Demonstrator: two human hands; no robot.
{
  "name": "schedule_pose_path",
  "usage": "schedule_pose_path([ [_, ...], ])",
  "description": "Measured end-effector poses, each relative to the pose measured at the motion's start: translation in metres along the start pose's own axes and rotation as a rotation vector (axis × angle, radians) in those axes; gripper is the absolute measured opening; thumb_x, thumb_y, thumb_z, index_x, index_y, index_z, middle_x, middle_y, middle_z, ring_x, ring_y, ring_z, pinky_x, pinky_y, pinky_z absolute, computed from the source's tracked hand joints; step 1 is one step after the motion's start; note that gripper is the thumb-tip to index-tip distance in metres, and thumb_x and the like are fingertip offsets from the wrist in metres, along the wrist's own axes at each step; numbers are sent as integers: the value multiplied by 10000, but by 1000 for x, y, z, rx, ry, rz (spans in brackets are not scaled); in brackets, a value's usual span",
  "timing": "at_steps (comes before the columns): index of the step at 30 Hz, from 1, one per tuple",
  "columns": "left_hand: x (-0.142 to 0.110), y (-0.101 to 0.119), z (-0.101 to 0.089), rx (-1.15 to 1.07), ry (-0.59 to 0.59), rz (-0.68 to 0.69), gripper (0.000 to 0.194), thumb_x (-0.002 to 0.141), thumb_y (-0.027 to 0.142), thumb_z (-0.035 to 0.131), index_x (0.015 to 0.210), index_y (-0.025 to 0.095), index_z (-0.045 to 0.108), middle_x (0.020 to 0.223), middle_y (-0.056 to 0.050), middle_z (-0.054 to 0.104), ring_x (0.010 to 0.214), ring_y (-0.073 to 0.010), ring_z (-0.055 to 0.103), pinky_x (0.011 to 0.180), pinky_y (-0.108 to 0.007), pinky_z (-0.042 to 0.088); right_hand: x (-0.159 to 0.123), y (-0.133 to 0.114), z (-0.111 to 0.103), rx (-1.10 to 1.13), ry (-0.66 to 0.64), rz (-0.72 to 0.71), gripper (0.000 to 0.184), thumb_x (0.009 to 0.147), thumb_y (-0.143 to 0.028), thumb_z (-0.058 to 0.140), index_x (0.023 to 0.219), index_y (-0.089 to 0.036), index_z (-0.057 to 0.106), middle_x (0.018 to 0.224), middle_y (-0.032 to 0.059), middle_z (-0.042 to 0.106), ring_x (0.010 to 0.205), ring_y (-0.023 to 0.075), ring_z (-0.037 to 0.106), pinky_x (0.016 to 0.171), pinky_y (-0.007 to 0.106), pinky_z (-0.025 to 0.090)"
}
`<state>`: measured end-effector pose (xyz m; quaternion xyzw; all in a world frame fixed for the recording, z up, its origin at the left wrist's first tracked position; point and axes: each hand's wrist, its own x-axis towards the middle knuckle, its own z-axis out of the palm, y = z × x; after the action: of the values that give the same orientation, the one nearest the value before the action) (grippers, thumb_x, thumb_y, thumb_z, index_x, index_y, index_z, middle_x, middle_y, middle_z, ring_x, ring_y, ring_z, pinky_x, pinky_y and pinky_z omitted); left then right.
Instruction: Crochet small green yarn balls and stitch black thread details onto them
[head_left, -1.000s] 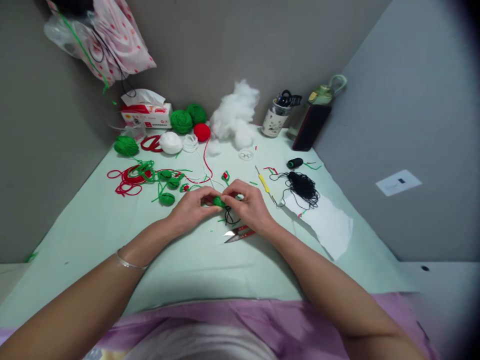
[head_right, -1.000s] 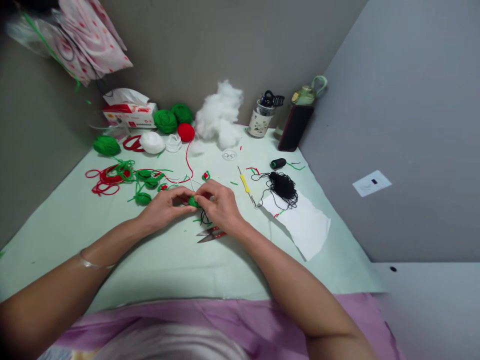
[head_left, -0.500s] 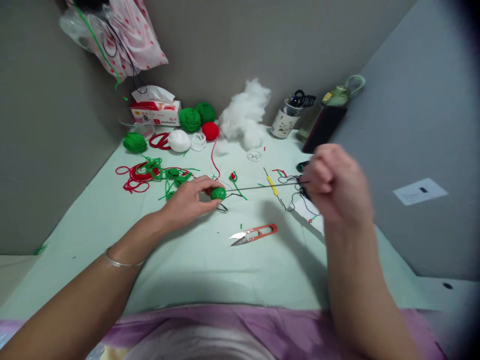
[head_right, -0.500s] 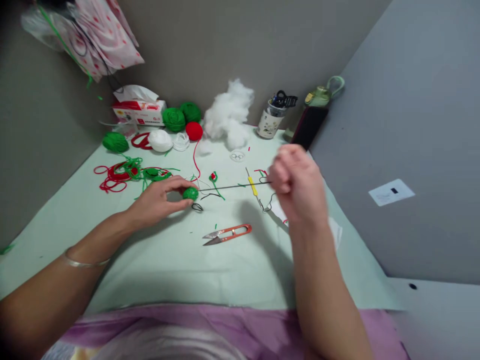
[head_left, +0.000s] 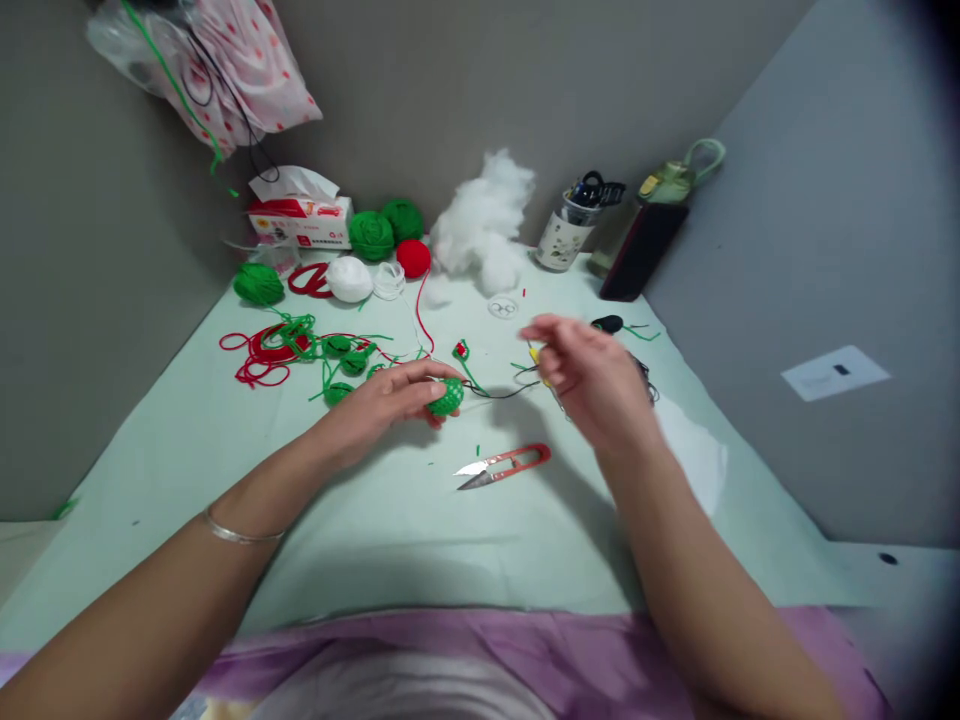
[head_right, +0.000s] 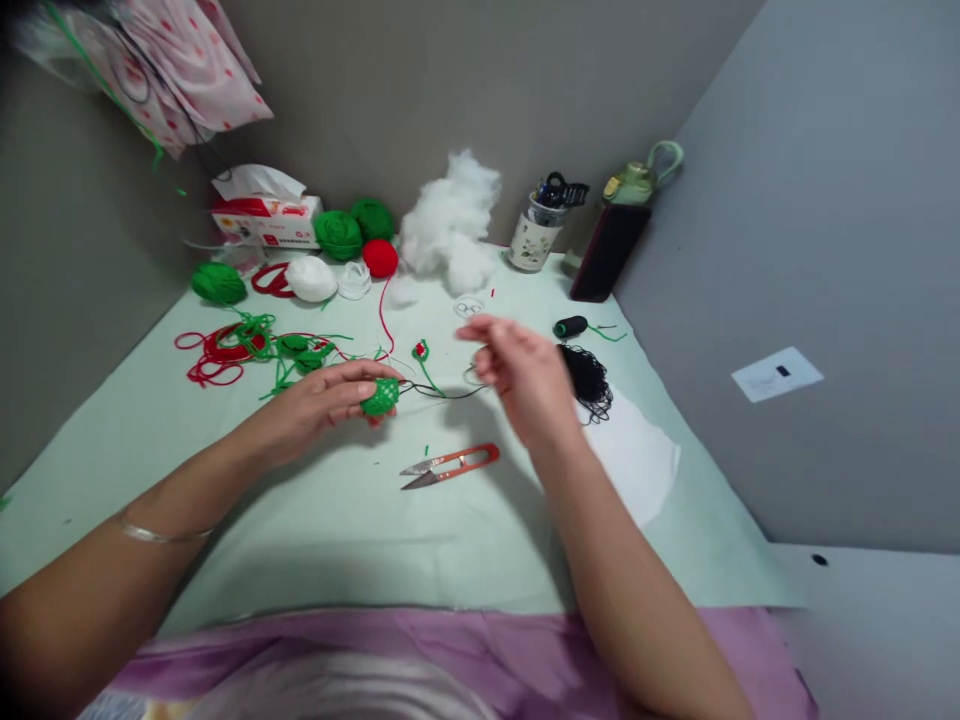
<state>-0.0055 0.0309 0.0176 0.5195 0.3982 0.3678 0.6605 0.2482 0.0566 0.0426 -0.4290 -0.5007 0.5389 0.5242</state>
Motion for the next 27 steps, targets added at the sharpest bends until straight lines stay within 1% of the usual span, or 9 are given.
schedule_pose_path([
  [1,0,1,2,-30,-7,-5,300,848,410,749,1092,236,755,991,-46,715,840,-201,691,776,-344,576,-5,6,16,-58,-87,51,273,901,-480,679,984,-224,730,941,61,718,635,125,551,569,290,423],
  [3,-1,2,4,-70,-6,-5,273,843,386,757,1066,228,755,1003,-40,709,774,-174,674,744,-331,572,-13,15,34,-175,-246,115,341,962,-505,587,1025,-201,728,837,52,708,668,144,596,639,296,464],
  [6,-1,2,1,-80,11,13,254,868,363,735,1082,227,743,952,-22,693,726,-155,659,729,-319,563,-20,17,31,-327,-520,167,368,991,-495,549,967,-175,731,732,12,647,655,130,564,643,273,436],
  [9,-1,2,0,-77,-15,27,258,897,327,700,1140,247,732,903,-5,664,721,-151,660,722,-309,561,-17,12,19,-264,-695,266,350,999,-469,557,951,-169,731,586,-57,466,530,86,365,537,237,300],
  [12,-3,2,3,-90,-81,30,221,913,316,680,1103,231,754,1022,-34,678,746,-150,661,729,-313,574,-13,9,15,-8,-638,324,297,985,-431,596,936,-165,720,512,-94,321,501,83,191,490,230,199],
  [16,-5,4,7,-144,-145,58,254,937,347,678,1148,227,753,1098,-50,664,749,-140,667,739,-311,588,-12,11,19,234,-549,395,242,955,-367,636,901,-148,722,502,-101,273,511,83,125,458,205,170],
  [20,-7,5,5,-190,-193,101,332,869,295,780,1199,270,744,1109,-31,681,807,-138,707,795,-280,591,-12,13,21,329,-484,398,195,940,-305,645,902,-132,729,497,-107,230,505,78,122,446,181,195],
  [22,-7,5,5,-200,-212,116,374,842,253,810,1209,279,741,1036,-18,701,816,-135,721,798,-257,591,-12,12,21,360,-468,398,175,931,-287,654,877,-134,718,495,-107,223,506,79,123,439,174,207],
  [27,-6,3,12,-216,-173,148,313,817,201,828,1113,255,743,916,10,718,767,-132,741,737,-243,600,-13,7,21,395,-439,395,147,903,-253,687,803,-149,659,499,-111,200,514,79,123,436,159,215],
])
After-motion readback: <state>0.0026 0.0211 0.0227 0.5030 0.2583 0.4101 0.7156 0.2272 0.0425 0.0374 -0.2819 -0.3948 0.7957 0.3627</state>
